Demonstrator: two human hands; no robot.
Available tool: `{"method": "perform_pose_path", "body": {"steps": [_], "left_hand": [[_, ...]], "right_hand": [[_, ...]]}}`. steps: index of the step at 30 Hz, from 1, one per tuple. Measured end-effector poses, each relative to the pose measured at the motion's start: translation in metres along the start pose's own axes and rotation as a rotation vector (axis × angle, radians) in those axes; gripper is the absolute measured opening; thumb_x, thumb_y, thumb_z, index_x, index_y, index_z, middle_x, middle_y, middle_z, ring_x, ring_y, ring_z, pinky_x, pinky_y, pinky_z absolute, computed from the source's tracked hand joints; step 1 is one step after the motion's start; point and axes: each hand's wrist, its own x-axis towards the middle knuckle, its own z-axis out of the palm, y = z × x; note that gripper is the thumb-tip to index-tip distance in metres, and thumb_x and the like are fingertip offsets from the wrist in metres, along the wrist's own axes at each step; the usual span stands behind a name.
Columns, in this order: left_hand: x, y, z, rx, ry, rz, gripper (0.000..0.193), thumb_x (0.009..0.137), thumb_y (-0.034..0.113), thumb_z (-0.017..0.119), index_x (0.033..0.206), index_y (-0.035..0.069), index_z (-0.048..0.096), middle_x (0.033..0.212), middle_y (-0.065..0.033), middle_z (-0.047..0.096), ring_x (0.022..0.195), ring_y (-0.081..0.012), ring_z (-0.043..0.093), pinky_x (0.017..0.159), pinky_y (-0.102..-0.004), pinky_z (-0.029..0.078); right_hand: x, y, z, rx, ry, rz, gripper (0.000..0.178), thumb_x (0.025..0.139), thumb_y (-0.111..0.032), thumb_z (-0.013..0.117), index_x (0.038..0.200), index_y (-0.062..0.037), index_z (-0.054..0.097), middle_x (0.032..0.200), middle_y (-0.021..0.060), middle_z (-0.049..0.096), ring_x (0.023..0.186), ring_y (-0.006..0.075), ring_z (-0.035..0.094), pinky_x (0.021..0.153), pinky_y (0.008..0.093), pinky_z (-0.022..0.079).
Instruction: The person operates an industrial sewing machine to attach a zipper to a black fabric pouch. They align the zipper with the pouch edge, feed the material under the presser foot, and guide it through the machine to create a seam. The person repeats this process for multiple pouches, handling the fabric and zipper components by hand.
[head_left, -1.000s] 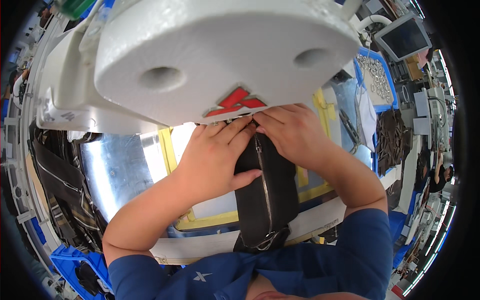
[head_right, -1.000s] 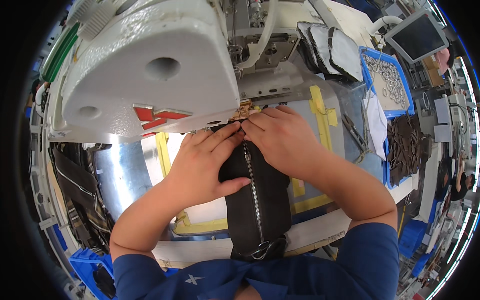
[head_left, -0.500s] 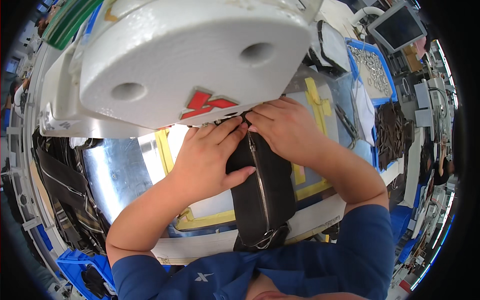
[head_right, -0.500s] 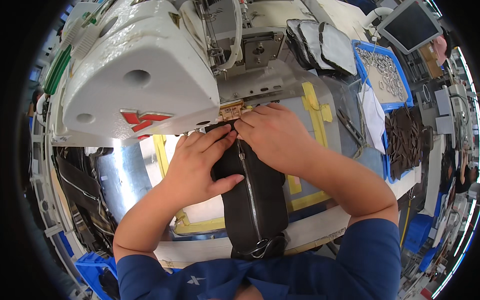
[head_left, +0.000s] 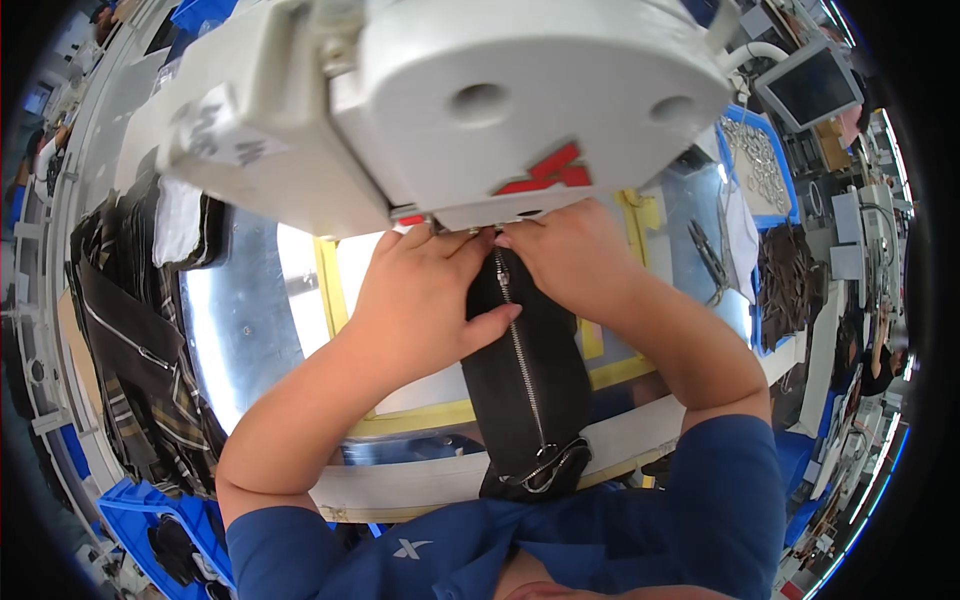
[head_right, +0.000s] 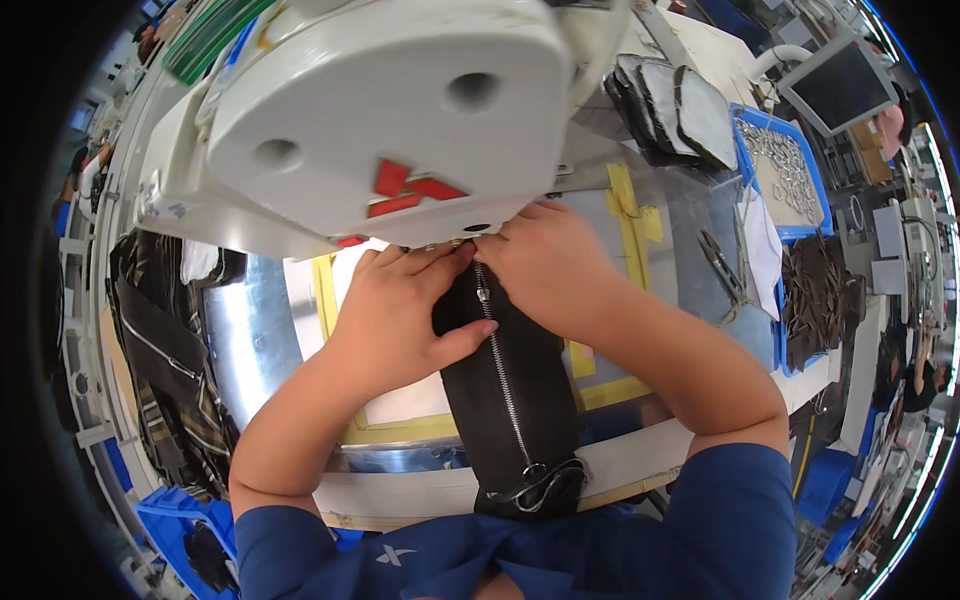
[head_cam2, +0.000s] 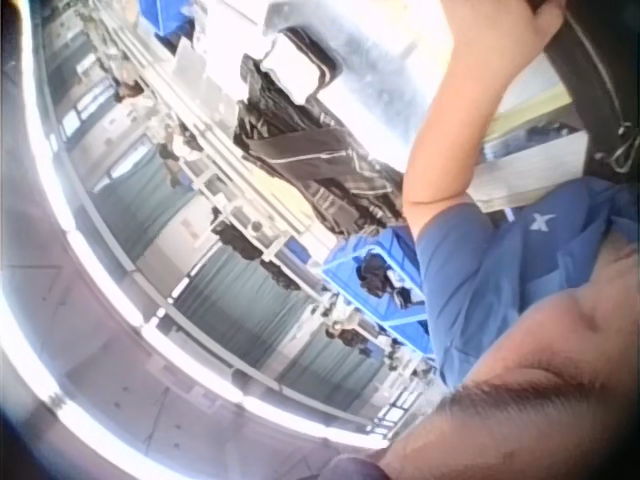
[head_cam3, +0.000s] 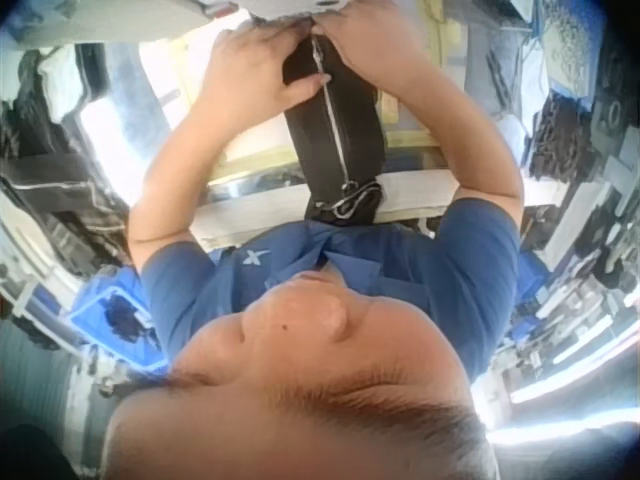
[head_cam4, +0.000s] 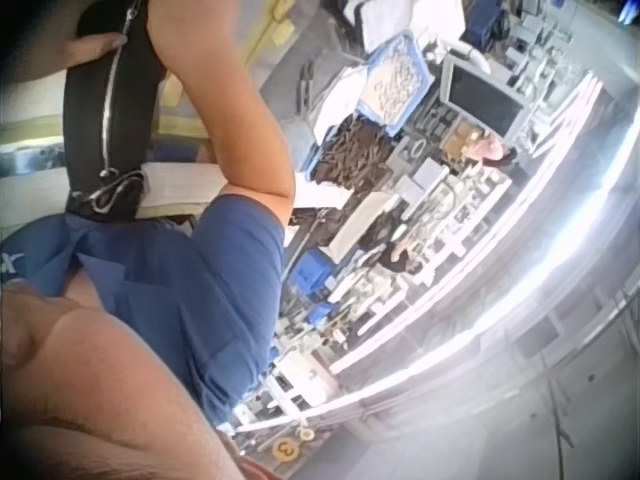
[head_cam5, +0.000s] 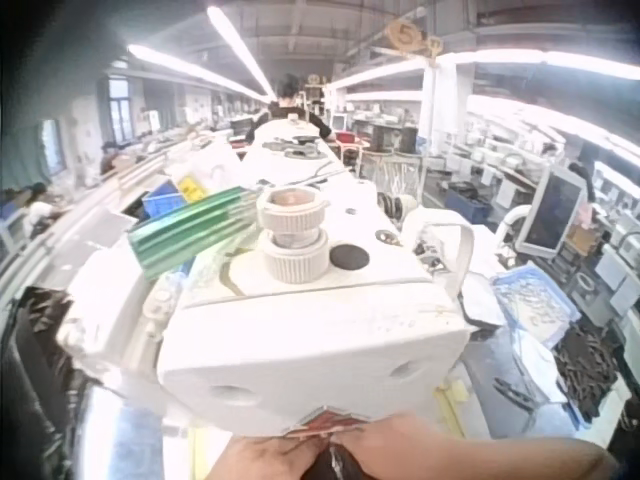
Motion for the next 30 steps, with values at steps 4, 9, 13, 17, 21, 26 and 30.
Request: {"method": "perform_pose_path", "body": {"steps": [4, 9, 13, 17, 21, 26, 30], "left_hand": [[0.000, 0.001, 0.002, 0.009, -0.004, -0.004, 0.073, 0.078, 0.048, 0.085, 0.130, -0.002, 0.074, 0.127, -0.0161, 0.075, 0.119, -0.0325, 0.067, 0.102, -0.0445, 0.049], [0.001, 0.000, 0.000, 0.003, -0.039, -0.018, 0.073, 0.078, 0.049, 0.085, 0.130, -0.002, 0.074, 0.126, -0.0168, 0.075, 0.116, -0.0327, 0.068, 0.101, -0.0438, 0.049], [0.003, -0.001, 0.002, -0.007, -0.027, 0.001, 0.074, 0.078, 0.049, 0.085, 0.130, -0.002, 0.074, 0.121, -0.0163, 0.077, 0.111, -0.0327, 0.070, 0.098, -0.0431, 0.050], [0.001, 0.000, 0.000, 0.026, -0.027, -0.002, 0.073, 0.078, 0.049, 0.085, 0.129, -0.003, 0.074, 0.117, -0.0153, 0.078, 0.106, -0.0319, 0.071, 0.095, -0.0428, 0.050], [0.000, -0.001, 0.000, 0.075, 0.041, 0.041, 0.072, 0.079, 0.050, 0.085, 0.127, -0.003, 0.075, 0.115, -0.0132, 0.079, 0.105, -0.0307, 0.070, 0.094, -0.0422, 0.050], [-0.004, 0.005, 0.014, 0.166, 0.039, 0.103, 0.092, 0.079, 0.061, 0.083, 0.135, -0.010, 0.066, 0.131, -0.0234, 0.070, 0.118, -0.0366, 0.067, 0.104, -0.0454, 0.050], [-0.011, 0.009, 0.022, 0.199, 0.000, 0.122, 0.109, 0.077, 0.065, 0.083, 0.144, -0.017, 0.055, 0.141, -0.0334, 0.060, 0.130, -0.0442, 0.061, 0.115, -0.0487, 0.047]], "right_hand": [[0.000, -0.003, -0.001, -0.026, 0.016, 0.016, 0.015, 0.088, -0.014, 0.068, 0.097, -0.0074, 0.078, 0.097, 0.0089, 0.078, 0.098, 0.0289, 0.074, 0.091, 0.0428, 0.056], [0.001, -0.006, -0.006, -0.047, 0.003, 0.021, 0.015, 0.088, -0.014, 0.067, 0.096, -0.0079, 0.078, 0.094, 0.0072, 0.077, 0.097, 0.0283, 0.074, 0.088, 0.0431, 0.057], [-0.001, -0.004, -0.005, -0.050, 0.045, 0.011, 0.012, 0.088, -0.015, 0.068, 0.093, -0.0083, 0.077, 0.092, 0.0066, 0.077, 0.094, 0.0281, 0.074, 0.087, 0.0436, 0.057], [-0.002, -0.007, -0.004, -0.031, -0.012, 0.033, 0.012, 0.087, -0.016, 0.068, 0.092, -0.0087, 0.076, 0.090, 0.0068, 0.076, 0.092, 0.0281, 0.074, 0.086, 0.0441, 0.057], [0.002, -0.013, -0.005, -0.025, -0.096, 0.069, 0.014, 0.087, -0.016, 0.068, 0.094, -0.0076, 0.076, 0.091, 0.0067, 0.076, 0.093, 0.0282, 0.074, 0.086, 0.0440, 0.057], [-0.005, -0.005, -0.002, -0.063, -0.007, -0.040, 0.024, 0.089, -0.023, 0.072, 0.102, -0.0026, 0.074, 0.101, 0.0088, 0.074, 0.099, 0.0293, 0.072, 0.089, 0.0441, 0.056], [-0.008, 0.000, -0.012, 0.021, -0.044, -0.054, 0.043, 0.090, -0.035, 0.077, 0.114, 0.0002, 0.073, 0.110, 0.0120, 0.073, 0.103, 0.0301, 0.071, 0.094, 0.0437, 0.056]]}}
